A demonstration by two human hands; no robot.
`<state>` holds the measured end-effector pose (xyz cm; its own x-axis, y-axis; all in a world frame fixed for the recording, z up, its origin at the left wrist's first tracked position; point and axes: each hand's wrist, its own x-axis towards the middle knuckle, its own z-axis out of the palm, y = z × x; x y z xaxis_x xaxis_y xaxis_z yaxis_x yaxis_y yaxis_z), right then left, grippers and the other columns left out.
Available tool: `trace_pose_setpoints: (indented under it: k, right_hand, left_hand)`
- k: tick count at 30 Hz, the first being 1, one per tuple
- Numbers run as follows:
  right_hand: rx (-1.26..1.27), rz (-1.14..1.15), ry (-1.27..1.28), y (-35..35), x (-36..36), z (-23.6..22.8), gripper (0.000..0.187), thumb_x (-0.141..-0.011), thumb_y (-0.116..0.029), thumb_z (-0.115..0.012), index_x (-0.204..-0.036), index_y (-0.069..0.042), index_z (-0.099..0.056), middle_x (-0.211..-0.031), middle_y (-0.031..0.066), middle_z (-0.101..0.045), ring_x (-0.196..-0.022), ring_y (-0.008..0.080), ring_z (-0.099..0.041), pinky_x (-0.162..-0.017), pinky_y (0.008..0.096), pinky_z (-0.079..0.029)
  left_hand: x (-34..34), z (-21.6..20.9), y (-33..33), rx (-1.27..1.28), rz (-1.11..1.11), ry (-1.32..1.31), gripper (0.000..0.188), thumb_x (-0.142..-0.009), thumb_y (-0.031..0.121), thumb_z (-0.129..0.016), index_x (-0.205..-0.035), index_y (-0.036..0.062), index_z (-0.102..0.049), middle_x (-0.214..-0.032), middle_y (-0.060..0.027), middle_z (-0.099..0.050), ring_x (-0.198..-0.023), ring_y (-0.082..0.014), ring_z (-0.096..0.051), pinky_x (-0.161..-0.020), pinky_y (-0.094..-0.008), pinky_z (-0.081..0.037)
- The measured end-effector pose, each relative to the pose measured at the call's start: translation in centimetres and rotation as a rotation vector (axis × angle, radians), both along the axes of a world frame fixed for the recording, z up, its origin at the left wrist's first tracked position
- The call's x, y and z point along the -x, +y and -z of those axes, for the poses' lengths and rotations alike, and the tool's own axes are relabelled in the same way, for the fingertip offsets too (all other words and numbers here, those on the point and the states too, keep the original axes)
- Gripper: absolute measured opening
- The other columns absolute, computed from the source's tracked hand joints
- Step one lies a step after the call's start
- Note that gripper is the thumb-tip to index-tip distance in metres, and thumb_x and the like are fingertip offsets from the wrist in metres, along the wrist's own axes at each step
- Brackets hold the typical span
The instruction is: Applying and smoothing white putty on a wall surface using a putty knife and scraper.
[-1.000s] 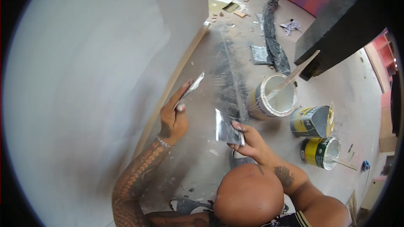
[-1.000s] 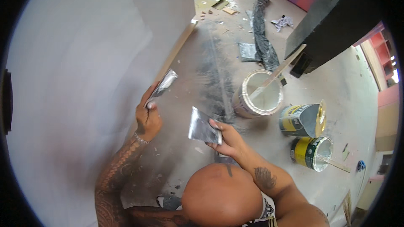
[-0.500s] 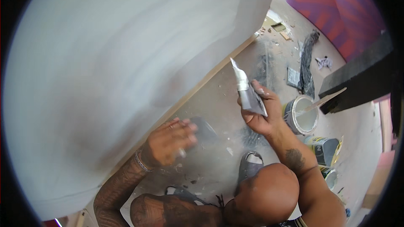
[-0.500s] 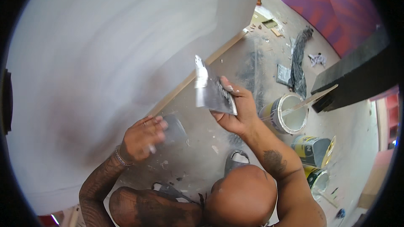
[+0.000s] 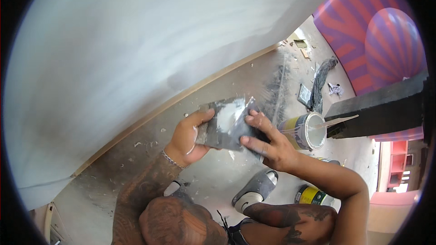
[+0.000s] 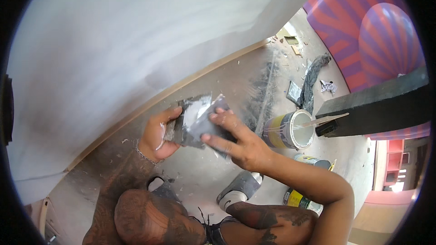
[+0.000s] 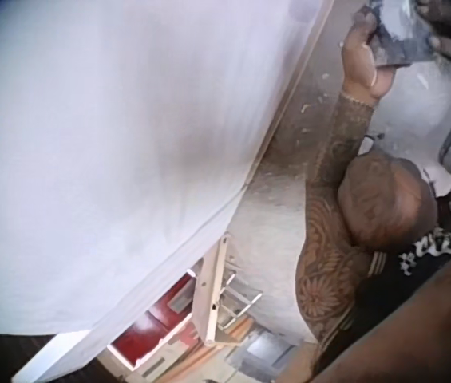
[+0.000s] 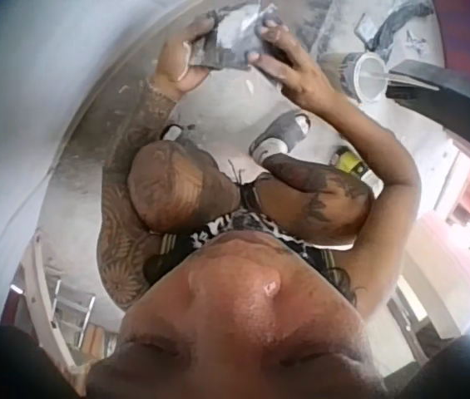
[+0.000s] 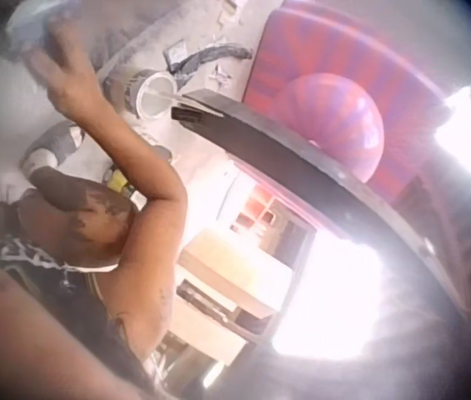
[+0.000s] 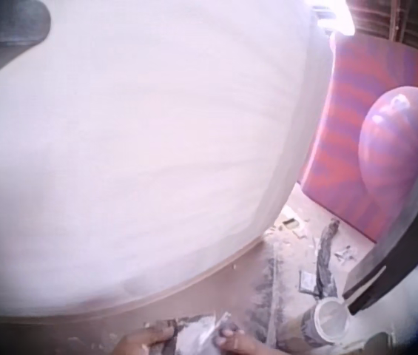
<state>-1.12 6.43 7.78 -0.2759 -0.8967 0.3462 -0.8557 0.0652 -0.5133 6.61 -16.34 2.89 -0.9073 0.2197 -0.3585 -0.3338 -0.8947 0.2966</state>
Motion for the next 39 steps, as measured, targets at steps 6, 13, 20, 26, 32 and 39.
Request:
trace_pose_setpoints:
  k: [6,13,20,26,32,39]
  right_hand:
    - [-0.397,0.025,0.176,3.2,2.7,0.8,0.066,-0.067,0.011,-0.058,-0.128,-0.015,-0.061,-0.135,0.0178,-0.051,-0.128,0.0387,-0.048,-0.107,0.0486,-0.041]
    - [-0.194,-0.158,0.237,-1.8,3.6,-2.1,0.052,-0.073,-0.006,-0.061,-0.125,-0.011,-0.061,-0.131,0.0094,-0.058,-0.123,0.0314,-0.054,-0.105,0.0452,-0.043]
    - [-0.319,-0.359,0.123,-4.1,5.8,2.1,0.046,-0.071,-0.007,-0.06,-0.116,-0.014,-0.067,-0.116,0.0082,-0.065,-0.12,0.0247,-0.056,-0.108,0.0448,-0.04]
    - [0.321,0.724,-0.478,-0.2,17.1,13.2,0.048,-0.08,0.009,-0.041,-0.123,0.002,-0.06,-0.114,0.0123,-0.067,-0.104,0.0212,-0.062,-0.095,0.0321,-0.046]
    - [0.851,0.994,-0.626,-6.2,24.6,12.1,0.049,-0.081,-0.001,-0.049,-0.13,0.0,-0.056,-0.094,0.0057,-0.065,-0.08,0.0131,-0.055,-0.07,0.0243,-0.045]
    - [1.006,1.094,-0.249,-12.5,21.6,13.8,0.057,-0.073,0.004,-0.049,-0.129,-0.002,-0.056,-0.121,0.0231,-0.06,-0.113,0.0359,-0.058,-0.1,0.037,-0.044]
  left_hand:
    - [-1.5,1.5,-3.0,0.185,0.032,-0.032,0.038,-0.092,0.026,-0.057,-0.122,0.0025,-0.056,-0.107,-0.0105,-0.066,-0.093,-0.0242,-0.067,-0.075,-0.0409,-0.053]
    - [-1.9,2.3,-6.2,0.378,0.092,-0.027,0.029,-0.092,0.021,-0.058,-0.114,0.0022,-0.06,-0.101,-0.0081,-0.067,-0.088,-0.021,-0.068,-0.065,-0.0407,-0.056]
    - [-2.3,0.4,-8.1,0.868,-0.015,0.022,0.03,-0.092,0.02,-0.057,-0.116,0.0007,-0.059,-0.103,-0.0089,-0.067,-0.093,-0.0215,-0.067,-0.074,-0.0363,-0.056]
    - [-3.8,0.7,-7.0,0.562,-0.21,-0.132,0.033,-0.092,0.021,-0.057,-0.117,0.0009,-0.058,-0.109,-0.0087,-0.066,-0.095,-0.0241,-0.066,-0.077,-0.0391,-0.055]
    - [-8.2,4.5,-6.6,0.683,-0.304,-0.343,0.032,-0.091,0.028,-0.058,-0.116,0.009,-0.059,-0.104,-0.0041,-0.068,-0.085,-0.0224,-0.068,-0.057,-0.0376,-0.051]
    - [-7.8,3.5,-6.0,0.669,-0.27,-0.367,0.032,-0.092,0.028,-0.058,-0.118,0.0093,-0.059,-0.103,-0.004,-0.068,-0.086,-0.0208,-0.068,-0.057,-0.0366,-0.052]
